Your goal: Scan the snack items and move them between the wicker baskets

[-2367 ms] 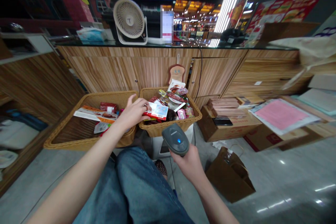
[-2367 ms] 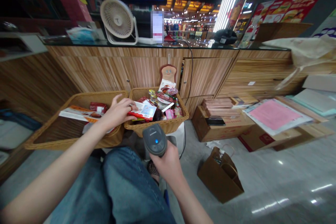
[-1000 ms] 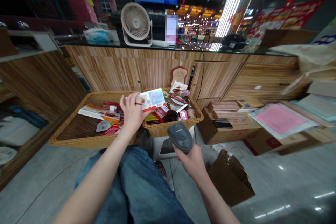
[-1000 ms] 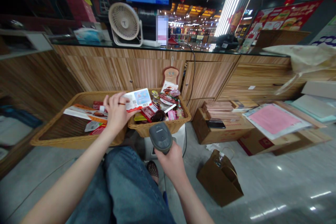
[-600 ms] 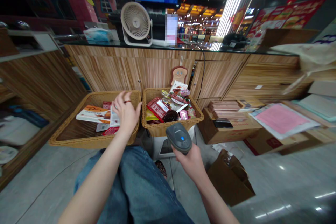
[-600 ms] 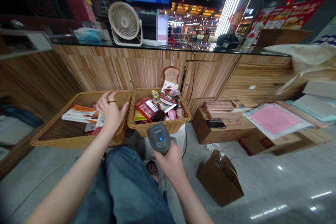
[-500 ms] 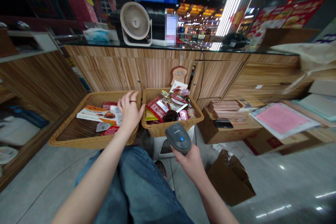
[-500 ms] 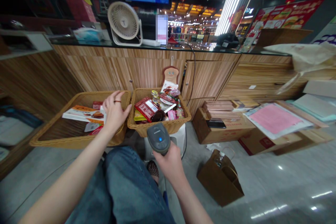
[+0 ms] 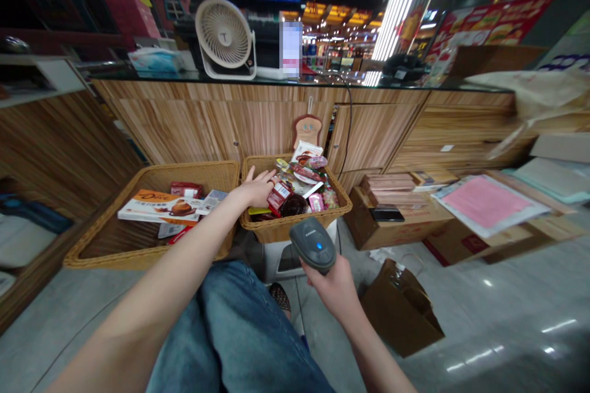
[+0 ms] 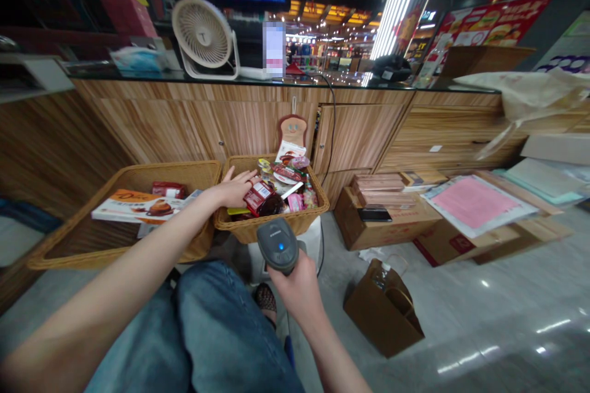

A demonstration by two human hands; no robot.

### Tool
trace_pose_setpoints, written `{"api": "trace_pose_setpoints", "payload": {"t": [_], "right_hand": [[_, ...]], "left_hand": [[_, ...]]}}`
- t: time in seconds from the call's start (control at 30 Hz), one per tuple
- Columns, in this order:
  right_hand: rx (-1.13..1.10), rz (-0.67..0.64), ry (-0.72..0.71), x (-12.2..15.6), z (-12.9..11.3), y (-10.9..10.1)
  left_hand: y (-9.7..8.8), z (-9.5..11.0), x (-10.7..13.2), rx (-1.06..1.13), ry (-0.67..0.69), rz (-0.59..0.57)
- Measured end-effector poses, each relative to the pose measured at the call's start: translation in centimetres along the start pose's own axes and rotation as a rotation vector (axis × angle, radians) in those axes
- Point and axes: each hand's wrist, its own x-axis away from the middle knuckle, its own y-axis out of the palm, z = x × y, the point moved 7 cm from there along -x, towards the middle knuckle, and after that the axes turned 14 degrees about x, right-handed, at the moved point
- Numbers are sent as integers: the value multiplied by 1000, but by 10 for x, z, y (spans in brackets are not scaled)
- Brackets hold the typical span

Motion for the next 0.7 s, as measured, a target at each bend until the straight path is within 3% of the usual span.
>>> {"api": "trace_pose_setpoints", "payload": {"t": [0.4,0.63,0.7], "right_hand": [[-31,-3,16,1,1,0],[-20,-5,17,1,0,-3],[-20,4,10,1,-2,-4]], "left_hand": [[-15,2,0,-159,-94,70],[-21,9,3,-133,-6,82],[-28,12,7,-140,5,140]]}}
